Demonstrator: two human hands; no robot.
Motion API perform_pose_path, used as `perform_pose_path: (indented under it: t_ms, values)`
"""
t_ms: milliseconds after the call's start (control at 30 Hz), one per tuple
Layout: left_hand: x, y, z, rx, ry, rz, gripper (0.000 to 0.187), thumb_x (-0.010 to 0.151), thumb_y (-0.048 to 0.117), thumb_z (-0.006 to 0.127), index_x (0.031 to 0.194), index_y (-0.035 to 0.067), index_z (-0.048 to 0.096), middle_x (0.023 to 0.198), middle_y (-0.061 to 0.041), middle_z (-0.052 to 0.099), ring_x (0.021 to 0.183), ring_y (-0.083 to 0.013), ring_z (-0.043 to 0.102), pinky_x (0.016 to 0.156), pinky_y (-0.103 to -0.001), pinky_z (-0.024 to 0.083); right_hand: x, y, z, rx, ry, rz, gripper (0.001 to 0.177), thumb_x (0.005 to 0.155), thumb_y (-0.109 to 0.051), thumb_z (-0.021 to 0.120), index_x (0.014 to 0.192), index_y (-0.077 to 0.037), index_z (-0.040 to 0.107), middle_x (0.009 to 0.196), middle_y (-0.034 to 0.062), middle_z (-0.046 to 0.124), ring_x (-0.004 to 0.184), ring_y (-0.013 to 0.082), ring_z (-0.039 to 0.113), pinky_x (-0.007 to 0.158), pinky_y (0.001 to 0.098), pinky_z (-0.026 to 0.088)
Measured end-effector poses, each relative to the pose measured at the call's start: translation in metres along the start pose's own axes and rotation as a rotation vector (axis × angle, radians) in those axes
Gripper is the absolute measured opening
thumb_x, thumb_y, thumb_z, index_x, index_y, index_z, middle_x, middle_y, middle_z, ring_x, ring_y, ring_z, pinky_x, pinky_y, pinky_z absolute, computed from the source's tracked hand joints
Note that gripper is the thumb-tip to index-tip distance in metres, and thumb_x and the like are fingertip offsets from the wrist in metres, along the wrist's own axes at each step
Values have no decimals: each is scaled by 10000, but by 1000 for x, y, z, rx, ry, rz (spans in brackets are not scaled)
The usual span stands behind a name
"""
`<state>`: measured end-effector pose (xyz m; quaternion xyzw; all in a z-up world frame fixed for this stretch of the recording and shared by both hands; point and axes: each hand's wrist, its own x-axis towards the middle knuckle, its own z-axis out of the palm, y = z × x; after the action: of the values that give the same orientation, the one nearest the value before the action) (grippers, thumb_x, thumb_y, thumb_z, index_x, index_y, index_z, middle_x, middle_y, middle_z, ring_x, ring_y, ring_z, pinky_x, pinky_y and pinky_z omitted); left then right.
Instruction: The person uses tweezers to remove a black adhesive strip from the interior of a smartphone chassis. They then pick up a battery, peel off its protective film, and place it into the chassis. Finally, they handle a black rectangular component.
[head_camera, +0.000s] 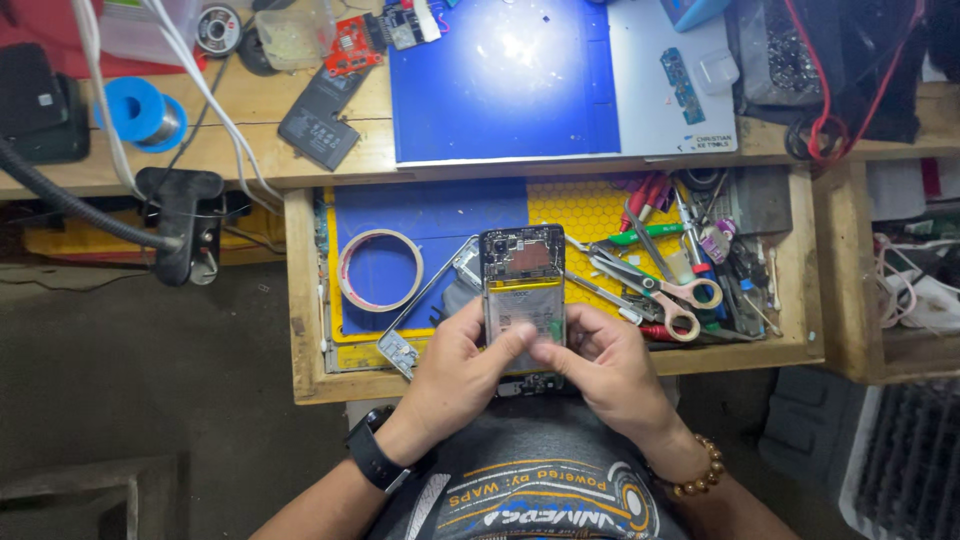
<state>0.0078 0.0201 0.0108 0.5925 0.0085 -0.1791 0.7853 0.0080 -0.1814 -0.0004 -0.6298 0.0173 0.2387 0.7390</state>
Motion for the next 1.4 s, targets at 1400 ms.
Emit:
perform_pose_path:
  t_ms: [1400]
  values:
    - [-18,8,-4,340,55,-35,301,969,309,689,935,11,723,618,-29,660,557,-73,621,515,-275,481,-2,23,-20,79,86,64,192,945,-37,681,1108,65,691,1010,120,759,906,144,699,839,281,534]
